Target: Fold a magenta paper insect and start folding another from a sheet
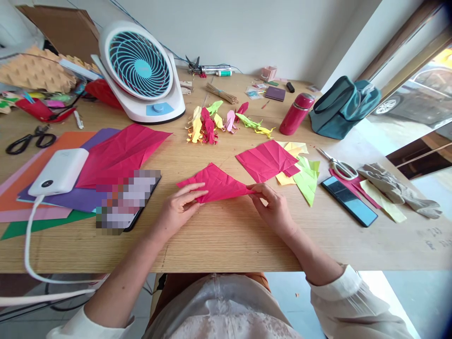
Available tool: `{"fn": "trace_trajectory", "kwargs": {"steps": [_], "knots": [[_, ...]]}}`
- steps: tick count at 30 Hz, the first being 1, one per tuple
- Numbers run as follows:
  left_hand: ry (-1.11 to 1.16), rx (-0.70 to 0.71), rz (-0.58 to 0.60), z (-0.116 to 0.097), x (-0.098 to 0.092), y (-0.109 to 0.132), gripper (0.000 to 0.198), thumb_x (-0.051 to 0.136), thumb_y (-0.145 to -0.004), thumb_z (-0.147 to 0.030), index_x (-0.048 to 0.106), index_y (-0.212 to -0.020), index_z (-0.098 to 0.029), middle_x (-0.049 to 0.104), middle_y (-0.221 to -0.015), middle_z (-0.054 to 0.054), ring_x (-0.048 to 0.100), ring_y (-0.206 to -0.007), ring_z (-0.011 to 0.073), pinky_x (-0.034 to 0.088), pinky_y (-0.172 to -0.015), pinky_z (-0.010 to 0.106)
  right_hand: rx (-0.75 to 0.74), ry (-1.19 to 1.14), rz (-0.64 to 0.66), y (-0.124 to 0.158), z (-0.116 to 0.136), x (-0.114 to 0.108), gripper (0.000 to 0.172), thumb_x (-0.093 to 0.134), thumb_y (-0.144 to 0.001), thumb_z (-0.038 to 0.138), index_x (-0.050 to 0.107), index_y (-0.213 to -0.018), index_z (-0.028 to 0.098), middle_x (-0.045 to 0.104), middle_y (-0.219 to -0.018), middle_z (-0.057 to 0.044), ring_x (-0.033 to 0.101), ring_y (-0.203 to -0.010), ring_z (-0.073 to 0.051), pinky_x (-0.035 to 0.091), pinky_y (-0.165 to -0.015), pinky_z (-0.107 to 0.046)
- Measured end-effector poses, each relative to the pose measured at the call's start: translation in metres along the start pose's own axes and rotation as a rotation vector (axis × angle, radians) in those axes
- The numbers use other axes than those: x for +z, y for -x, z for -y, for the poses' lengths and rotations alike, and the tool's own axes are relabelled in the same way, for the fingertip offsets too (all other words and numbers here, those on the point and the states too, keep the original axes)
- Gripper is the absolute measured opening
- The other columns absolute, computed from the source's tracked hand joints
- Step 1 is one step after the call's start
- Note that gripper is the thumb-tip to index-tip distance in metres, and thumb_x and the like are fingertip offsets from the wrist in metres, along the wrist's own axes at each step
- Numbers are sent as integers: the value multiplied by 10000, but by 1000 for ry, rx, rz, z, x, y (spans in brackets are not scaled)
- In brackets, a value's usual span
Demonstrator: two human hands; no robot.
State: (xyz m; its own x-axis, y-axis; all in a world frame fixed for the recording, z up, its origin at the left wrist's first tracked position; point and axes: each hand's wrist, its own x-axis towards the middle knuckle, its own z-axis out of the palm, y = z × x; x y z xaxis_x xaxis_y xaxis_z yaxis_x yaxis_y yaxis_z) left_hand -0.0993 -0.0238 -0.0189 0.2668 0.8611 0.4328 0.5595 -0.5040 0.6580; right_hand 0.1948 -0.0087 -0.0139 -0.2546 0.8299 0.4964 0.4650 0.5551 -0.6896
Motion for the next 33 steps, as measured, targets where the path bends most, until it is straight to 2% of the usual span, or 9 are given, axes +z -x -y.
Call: {"fn": "trace_trajectory", "kwargs": {"steps": [3,6,14,19,24,33], "knots": [[40,44,35,-3,2,0,286,584,-953,-204,757,-1173,-263,722,-1277,80,710,-1145,212,589,-1020,388,-59,7,22,-1,1,-1,112,582,-977,177,639,-1060,225,733,-1114,-93,715,-1045,-213,598,-884,-370],[24,76,43,-5,2,0,337,537,-966,-157,756,-1190,-282,739,-1249,63,722,-1126,197,594,-1013,367,-117,20,18,-3,3,-3,158,595,-959,150,642,-1090,226,714,-1148,-107,694,-1088,-226,586,-917,-403],[-52,83,-34,-2,0,3,238,609,-984,-262,773,-1156,-252,776,-1192,47,763,-1046,195,627,-980,349,-141,21,-67,-4,6,-5,89,653,-956,165,678,-1012,230,727,-1138,-95,713,-1023,-208,586,-880,-370],[-95,87,-113,-3,-4,2,208,615,-977,-239,789,-1090,-222,794,-1134,43,772,-1006,189,632,-963,341,-164,21,-62,-3,7,-5,108,647,-958,151,700,-1008,231,738,-1123,-79,724,-1000,-191,592,-857,-338],[-137,75,-166,-5,0,0,176,630,-965,-216,790,-1026,-177,803,-1055,66,774,-943,185,636,-910,325,-148,28,-80,-4,8,-6,109,651,-955,147,714,-983,231,748,-1106,-75,731,-989,-188,595,-851,-330],[-179,42,-271,-7,-3,0,185,607,-972,-184,771,-1057,-171,797,-1067,73,762,-975,185,614,-922,326,-128,50,-81,-6,3,-6,109,652,-960,175,748,-974,225,769,-1088,-76,748,-955,-189,601,-844,-325]]}}
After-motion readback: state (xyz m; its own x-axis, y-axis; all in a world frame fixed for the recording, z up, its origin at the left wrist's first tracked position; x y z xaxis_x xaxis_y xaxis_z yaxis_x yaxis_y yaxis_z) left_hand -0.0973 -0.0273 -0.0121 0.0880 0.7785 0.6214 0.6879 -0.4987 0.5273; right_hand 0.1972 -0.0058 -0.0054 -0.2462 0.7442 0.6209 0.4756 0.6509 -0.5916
